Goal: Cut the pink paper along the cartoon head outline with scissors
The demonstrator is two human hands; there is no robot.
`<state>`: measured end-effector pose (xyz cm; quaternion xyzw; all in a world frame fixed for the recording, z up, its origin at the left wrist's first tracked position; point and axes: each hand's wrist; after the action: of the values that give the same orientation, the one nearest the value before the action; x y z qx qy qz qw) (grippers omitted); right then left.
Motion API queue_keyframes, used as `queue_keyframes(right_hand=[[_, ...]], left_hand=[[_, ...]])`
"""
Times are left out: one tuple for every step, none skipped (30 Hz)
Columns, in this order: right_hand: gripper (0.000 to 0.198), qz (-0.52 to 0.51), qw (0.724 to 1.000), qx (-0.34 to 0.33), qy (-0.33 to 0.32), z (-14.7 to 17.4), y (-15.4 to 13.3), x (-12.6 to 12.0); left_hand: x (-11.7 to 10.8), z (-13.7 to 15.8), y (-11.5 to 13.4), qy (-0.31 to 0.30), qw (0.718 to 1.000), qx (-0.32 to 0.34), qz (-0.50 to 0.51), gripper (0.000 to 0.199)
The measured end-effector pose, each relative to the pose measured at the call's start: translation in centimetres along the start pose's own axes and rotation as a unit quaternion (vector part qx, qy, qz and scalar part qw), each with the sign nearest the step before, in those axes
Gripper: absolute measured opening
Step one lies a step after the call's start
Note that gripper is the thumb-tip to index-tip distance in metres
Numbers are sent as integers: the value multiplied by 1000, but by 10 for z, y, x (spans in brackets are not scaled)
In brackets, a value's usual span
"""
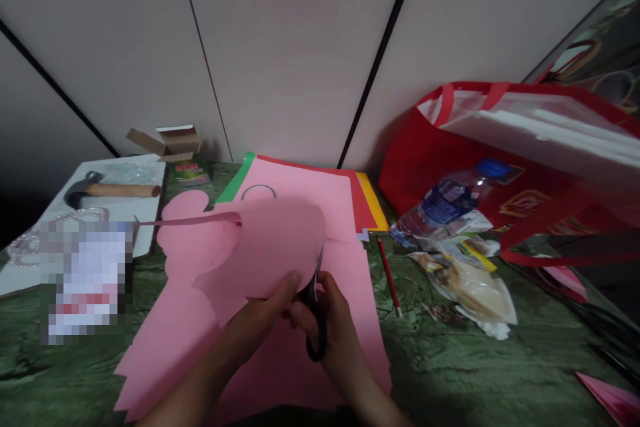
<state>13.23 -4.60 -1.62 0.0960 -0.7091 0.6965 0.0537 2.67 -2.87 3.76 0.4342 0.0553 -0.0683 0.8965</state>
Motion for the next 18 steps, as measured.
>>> queue_keyframes(right_hand=[[32, -1, 1000, 2, 2, 0, 0, 0], [32, -2, 1000, 4, 4, 0, 0, 0], [32, -3, 1000, 5, 3, 0, -1, 0], [33, -5, 1000, 7, 2, 0, -1, 0], [33, -7, 1000, 8, 1, 0, -1, 0], [33, -9, 1000, 10, 2, 0, -2, 0], [33, -12, 1000, 11, 3, 0, -3, 1], [33, -14, 1000, 14, 4, 0, -4, 1], [33, -17, 1000, 18, 6, 0, -5, 2], [33, -19, 1000, 21, 7, 0, -6, 2], [33, -20, 1000, 23, 8, 0, -8, 3], [33, -20, 1000, 23, 8, -1, -9, 3], [34, -20, 999, 23, 10, -1, -10, 4], [34, -19, 999, 24, 10, -1, -11, 4], [34, -18, 999, 25, 11, -1, -12, 4], [35, -17, 999, 27, 11, -1, -12, 4], [35, -15, 999, 28, 12, -1, -13, 4], [35, -13, 999, 29, 13, -1, -13, 4]], left_hand=[[-1, 0, 0, 0, 1000, -2, -5, 40], [-1, 0, 0, 1, 1000, -4, -12, 41], [-2, 1, 1, 2, 1000, -6, -19, 42], [-2, 1, 1, 4, 1000, -9, -24, 42], [-2, 1, 1, 7, 1000, -11, -26, 42], [-2, 2, 2, 7, 1000, -13, -23, 41], [-1, 2, 2, 7, 1000, -12, -18, 39], [-1, 2, 3, 7, 1000, -10, -11, 39], [0, 3, 3, 7, 1000, -7, -6, 39], [0, 3, 4, 8, 1000, -4, -4, 39], [1, 3, 4, 8, 1000, -2, -4, 39], [1, 3, 4, 9, 1000, 0, -5, 40], [1, 3, 4, 9, 1000, 2, -7, 41], [1, 3, 4, 9, 1000, 4, -9, 41], [1, 3, 4, 10, 1000, 7, -11, 41], [1, 2, 3, 13, 1000, 9, -13, 41], [1, 2, 2, 18, 1000, 11, -14, 42], [1, 2, 2, 23, 1000, 11, -14, 42]])
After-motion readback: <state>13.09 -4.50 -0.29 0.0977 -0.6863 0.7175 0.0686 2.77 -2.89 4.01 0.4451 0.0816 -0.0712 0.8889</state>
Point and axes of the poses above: each hand's wrist, its own z-axis away from the middle knuckle, its own x-axis out of the palm, y = z × x, and after that the axes turned 9 degrees about -x, right-handed
